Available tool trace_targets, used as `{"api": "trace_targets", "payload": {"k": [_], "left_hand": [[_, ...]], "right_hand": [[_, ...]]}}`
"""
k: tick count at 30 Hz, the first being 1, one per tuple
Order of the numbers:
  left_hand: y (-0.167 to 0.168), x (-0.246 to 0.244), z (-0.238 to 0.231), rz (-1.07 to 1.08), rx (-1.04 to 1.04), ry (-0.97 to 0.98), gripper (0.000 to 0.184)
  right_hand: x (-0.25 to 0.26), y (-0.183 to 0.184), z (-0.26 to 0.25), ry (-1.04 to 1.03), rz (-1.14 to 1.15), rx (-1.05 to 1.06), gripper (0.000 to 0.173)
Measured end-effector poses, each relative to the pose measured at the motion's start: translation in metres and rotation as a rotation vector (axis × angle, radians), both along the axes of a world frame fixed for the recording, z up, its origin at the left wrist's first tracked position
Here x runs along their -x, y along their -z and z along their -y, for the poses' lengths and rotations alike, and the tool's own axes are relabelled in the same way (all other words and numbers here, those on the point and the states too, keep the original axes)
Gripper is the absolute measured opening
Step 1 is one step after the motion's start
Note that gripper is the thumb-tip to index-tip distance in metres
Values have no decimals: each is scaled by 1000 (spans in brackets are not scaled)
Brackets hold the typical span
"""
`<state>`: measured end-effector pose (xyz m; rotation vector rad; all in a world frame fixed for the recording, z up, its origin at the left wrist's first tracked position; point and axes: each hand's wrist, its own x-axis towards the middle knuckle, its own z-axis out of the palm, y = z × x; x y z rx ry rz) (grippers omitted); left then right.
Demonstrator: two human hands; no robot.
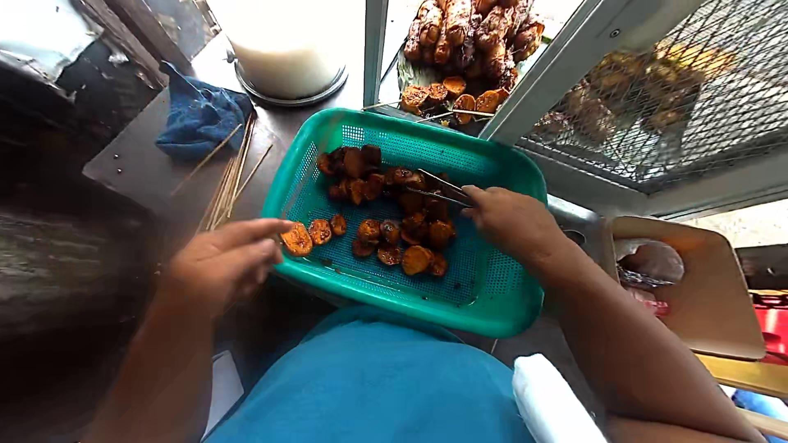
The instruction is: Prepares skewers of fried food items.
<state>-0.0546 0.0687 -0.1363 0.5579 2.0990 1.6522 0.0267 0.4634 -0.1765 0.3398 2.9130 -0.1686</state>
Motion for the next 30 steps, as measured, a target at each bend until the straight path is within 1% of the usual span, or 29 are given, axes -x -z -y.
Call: {"api": "trace_targets", "payload": {"k": [4,7,8,10,12,14,15,17,18,21,23,25,26,28,30], "left_hand": [[23,-7,-26,-17,190,63,31],[21,-7,-44,-157,377,51,30],[20,-8,-49,-170,393,54,30],[21,-10,-56,-135,382,84,30],[23,-10,-61,-116,416,131,30],[26,-10,-65,-210,506,166,29],[27,-9,-68,-289,553,182,29],[30,-6,-75,-426,625,235,31],[32,-4,-80,-480,669,252,31],[35,0,-94,-525,813,277,33],[34,2,-98,-542,820,264,34],[29,2,-94,-554,761,235,32],[25,3,-88,-522,720,219,32],[17,2,-75,-372,658,181,32],[15,-1,-63,-169,527,129,30]], "right_hand": [[-9,-4,-18,46,-3,115,31],[-23,-10,-21,85,-28,181,33],[-30,-10,-20,105,-52,198,35],[-44,-6,-17,105,-58,155,39],[-55,-5,-16,78,-13,74,41],[-62,-12,-16,71,38,62,40],[-64,-17,-18,72,32,112,39],[-61,-28,-23,80,-10,218,38],[-53,-34,-24,87,-10,227,39],[-16,-40,-24,114,110,158,37],[7,-34,-21,103,225,107,38],[14,-37,-12,74,283,69,37],[14,-41,-7,74,311,42,36],[9,-44,-2,68,338,2,35],[5,-42,-2,53,324,-1,34]]}}
